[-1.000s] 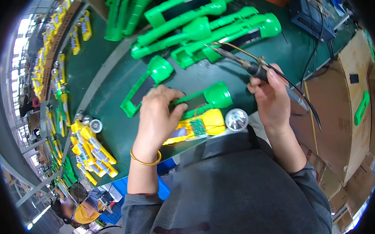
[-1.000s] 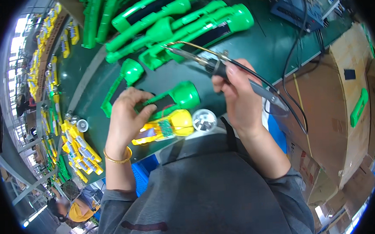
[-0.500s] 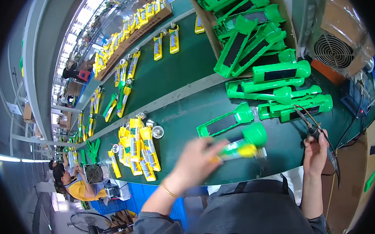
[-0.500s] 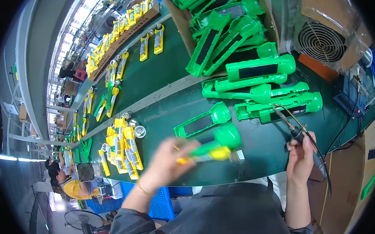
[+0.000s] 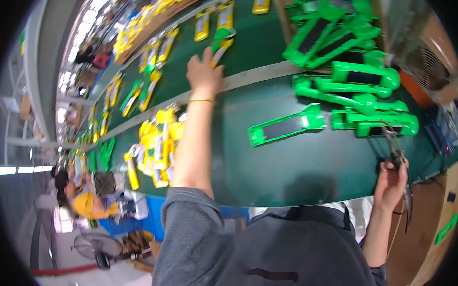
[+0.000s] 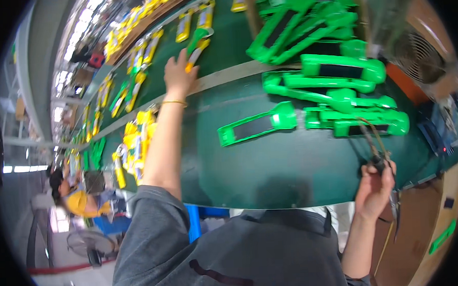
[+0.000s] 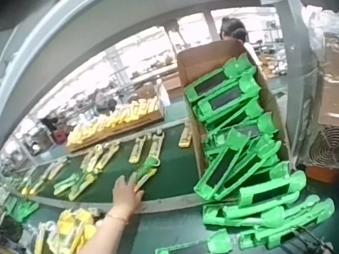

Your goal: Soldering wires and circuit components into plastic flashlight housings on an assembly line.

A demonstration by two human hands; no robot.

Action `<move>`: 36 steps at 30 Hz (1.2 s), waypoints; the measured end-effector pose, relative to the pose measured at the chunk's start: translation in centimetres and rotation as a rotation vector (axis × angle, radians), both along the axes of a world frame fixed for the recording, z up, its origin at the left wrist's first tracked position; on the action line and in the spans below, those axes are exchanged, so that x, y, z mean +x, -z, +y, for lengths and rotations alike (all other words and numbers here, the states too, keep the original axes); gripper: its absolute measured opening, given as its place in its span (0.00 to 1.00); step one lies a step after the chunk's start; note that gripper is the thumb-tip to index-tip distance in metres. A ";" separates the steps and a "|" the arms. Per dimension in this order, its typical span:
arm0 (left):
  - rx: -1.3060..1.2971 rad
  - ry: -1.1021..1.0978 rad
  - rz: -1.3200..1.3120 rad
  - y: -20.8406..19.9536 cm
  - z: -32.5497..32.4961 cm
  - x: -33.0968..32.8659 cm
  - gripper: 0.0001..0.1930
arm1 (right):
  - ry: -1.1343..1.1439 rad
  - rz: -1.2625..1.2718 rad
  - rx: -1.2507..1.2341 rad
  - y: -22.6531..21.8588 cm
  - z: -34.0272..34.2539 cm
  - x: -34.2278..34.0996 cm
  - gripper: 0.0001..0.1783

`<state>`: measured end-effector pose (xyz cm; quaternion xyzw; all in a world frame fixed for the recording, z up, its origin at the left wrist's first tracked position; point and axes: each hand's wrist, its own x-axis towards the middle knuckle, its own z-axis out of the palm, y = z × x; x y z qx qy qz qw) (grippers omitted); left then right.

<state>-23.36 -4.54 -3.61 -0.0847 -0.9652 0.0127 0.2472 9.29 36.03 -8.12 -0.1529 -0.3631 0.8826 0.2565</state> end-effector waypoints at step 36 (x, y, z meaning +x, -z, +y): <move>0.448 0.604 -0.585 -3.5 11.7 26.5 0.25 | 0.001 0.121 -0.045 -5.7 -0.6 1.5 0.14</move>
